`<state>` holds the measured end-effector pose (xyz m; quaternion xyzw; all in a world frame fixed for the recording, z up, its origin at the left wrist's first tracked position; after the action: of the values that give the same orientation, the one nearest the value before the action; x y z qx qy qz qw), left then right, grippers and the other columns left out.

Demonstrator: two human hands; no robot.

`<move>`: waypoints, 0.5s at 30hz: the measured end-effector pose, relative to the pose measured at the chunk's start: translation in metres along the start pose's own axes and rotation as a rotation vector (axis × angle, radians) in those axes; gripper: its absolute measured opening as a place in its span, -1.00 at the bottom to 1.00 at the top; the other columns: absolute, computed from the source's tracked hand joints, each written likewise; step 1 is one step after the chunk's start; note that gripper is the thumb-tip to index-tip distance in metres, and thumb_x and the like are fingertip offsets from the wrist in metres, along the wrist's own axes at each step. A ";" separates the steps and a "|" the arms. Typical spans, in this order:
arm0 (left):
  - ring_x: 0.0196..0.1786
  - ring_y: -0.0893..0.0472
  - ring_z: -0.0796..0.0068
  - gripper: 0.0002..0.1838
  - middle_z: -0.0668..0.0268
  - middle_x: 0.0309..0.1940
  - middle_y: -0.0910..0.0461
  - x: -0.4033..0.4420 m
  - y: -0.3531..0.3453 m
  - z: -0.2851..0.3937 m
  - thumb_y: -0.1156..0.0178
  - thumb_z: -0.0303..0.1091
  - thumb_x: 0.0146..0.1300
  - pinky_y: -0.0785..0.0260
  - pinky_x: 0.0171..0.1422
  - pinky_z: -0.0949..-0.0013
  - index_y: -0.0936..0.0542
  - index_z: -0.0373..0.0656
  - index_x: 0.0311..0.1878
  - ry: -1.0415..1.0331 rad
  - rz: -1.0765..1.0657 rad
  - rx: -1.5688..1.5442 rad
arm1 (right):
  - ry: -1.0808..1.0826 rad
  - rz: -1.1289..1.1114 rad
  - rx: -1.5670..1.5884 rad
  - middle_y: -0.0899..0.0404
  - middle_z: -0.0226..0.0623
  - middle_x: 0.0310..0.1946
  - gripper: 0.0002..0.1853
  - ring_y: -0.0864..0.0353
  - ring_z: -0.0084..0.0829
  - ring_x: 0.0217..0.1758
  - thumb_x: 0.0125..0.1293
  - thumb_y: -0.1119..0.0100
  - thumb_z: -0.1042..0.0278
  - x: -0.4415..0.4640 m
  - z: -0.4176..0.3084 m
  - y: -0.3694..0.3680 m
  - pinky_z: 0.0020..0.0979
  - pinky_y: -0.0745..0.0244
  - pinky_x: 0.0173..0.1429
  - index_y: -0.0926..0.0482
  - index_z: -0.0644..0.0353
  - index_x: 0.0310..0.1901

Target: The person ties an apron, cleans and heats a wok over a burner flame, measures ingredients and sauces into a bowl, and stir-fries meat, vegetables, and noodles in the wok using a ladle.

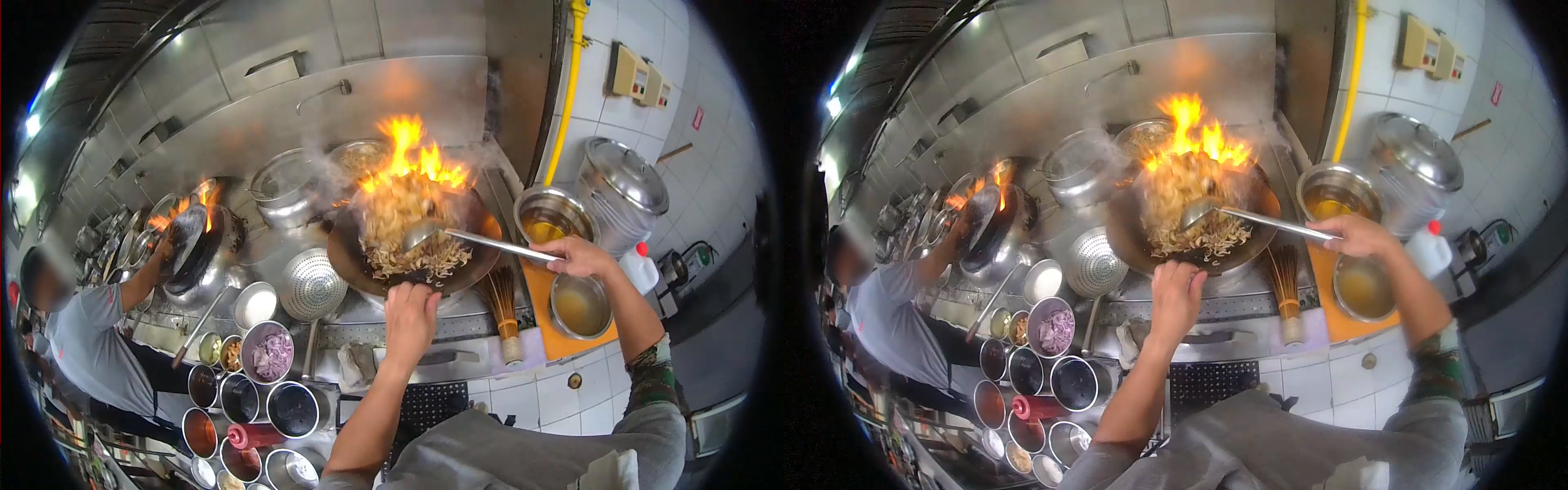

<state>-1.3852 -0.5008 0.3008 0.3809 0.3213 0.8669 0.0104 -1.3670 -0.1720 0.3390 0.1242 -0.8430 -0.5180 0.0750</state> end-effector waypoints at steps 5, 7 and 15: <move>-0.13 -0.47 0.02 -0.87 0.15 -0.32 -0.50 -0.027 -0.055 -0.048 -0.27 -0.38 0.18 -0.32 -0.08 0.04 -0.55 -0.20 -0.29 0.089 -0.086 0.099 | -0.232 -0.077 -0.062 -0.63 -0.05 -0.02 -0.43 -0.64 -0.08 -0.03 0.31 -0.15 0.31 0.027 -0.011 -0.029 -0.16 -0.51 0.12 -0.38 -0.18 0.37; -0.13 -0.47 0.01 -0.87 0.12 -0.31 -0.50 -0.063 -0.045 -0.045 -0.27 -0.38 0.18 -0.32 -0.08 0.03 -0.55 -0.20 -0.28 0.035 -0.093 0.021 | -0.302 0.033 -0.163 -0.60 -0.03 0.04 -0.43 -0.60 0.03 0.03 0.30 -0.15 0.34 0.017 -0.018 -0.029 -0.12 -0.47 0.20 -0.39 -0.22 0.36; -0.19 -0.46 0.00 -0.83 0.10 -0.33 -0.48 -0.002 -0.030 -0.024 -0.30 -0.37 0.16 -0.30 -0.11 0.04 -0.54 -0.21 -0.26 0.020 -0.028 0.030 | -0.505 -0.251 0.281 -0.61 -0.14 0.09 -0.41 -0.66 -0.24 0.01 0.29 -0.20 0.38 0.006 -0.012 -0.008 -0.25 -0.49 0.14 -0.39 -0.16 0.36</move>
<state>-1.4066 -0.4911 0.2702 0.3679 0.3396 0.8655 0.0135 -1.3692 -0.1872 0.3375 0.1039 -0.8765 -0.4159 -0.2191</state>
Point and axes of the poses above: each hand's wrist, its own x-axis towards the middle knuckle, its own y-axis out of the back of the hand, z = x × y, the point moved 5 cm from there along x, towards the middle knuckle
